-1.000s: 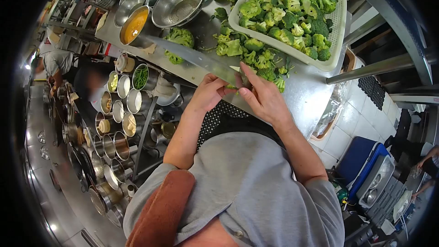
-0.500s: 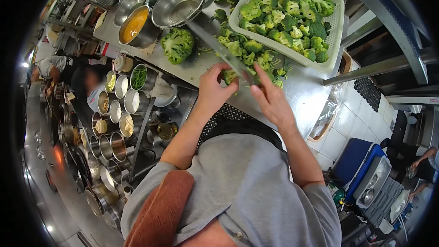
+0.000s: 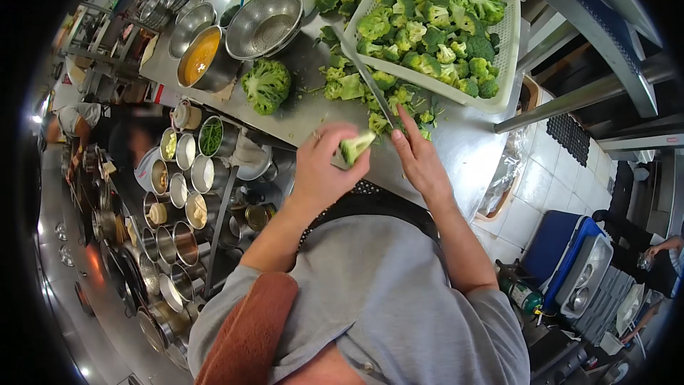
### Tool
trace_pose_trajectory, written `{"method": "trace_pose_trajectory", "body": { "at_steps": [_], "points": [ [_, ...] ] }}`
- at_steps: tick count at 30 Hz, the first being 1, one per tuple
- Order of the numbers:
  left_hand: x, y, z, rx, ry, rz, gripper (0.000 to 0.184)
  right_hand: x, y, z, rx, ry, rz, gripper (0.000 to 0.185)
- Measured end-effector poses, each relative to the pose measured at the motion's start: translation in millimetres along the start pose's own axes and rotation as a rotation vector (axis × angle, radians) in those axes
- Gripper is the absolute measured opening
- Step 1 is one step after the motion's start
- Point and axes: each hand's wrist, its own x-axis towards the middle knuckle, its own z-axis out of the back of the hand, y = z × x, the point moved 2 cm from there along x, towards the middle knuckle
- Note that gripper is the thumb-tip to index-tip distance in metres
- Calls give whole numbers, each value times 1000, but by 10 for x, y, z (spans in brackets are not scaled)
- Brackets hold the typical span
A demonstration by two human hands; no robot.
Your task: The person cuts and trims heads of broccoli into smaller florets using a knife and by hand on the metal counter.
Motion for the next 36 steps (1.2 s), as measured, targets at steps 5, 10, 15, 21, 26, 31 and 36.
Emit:
{"method": "trace_pose_trajectory", "body": {
  "at_steps": [5, 10, 15, 21, 26, 31, 36],
  "points": [
    [1214, -168, -136, 118, -232, -155, 31, -119, -22, -18, 0, 106, -142, 60],
    [990, 761, 122, 73, 73, 218, 31, -191, -76, 176, 182, 46, -276, 58],
    [265, 1342, -643, 454, 213, 162, 49, -280, -98, 232, 222, 24, -208, 61],
    [120, 1342, -462, 71, 407, 199, 66, -290, -136, 241, 181, 49, -180, 61],
    [245, 1756, -317, 159, 216, 289, 65, -280, -150, 195, 211, 48, -199, 61],
    [398, 1971, -454, 154, 328, 270, 60, -275, -113, 141, 194, 107, -220, 60],
    [236, 1862, -264, -220, 178, 520, 58, -327, -140, 161, 233, 68, -207, 58]
  ]
}}
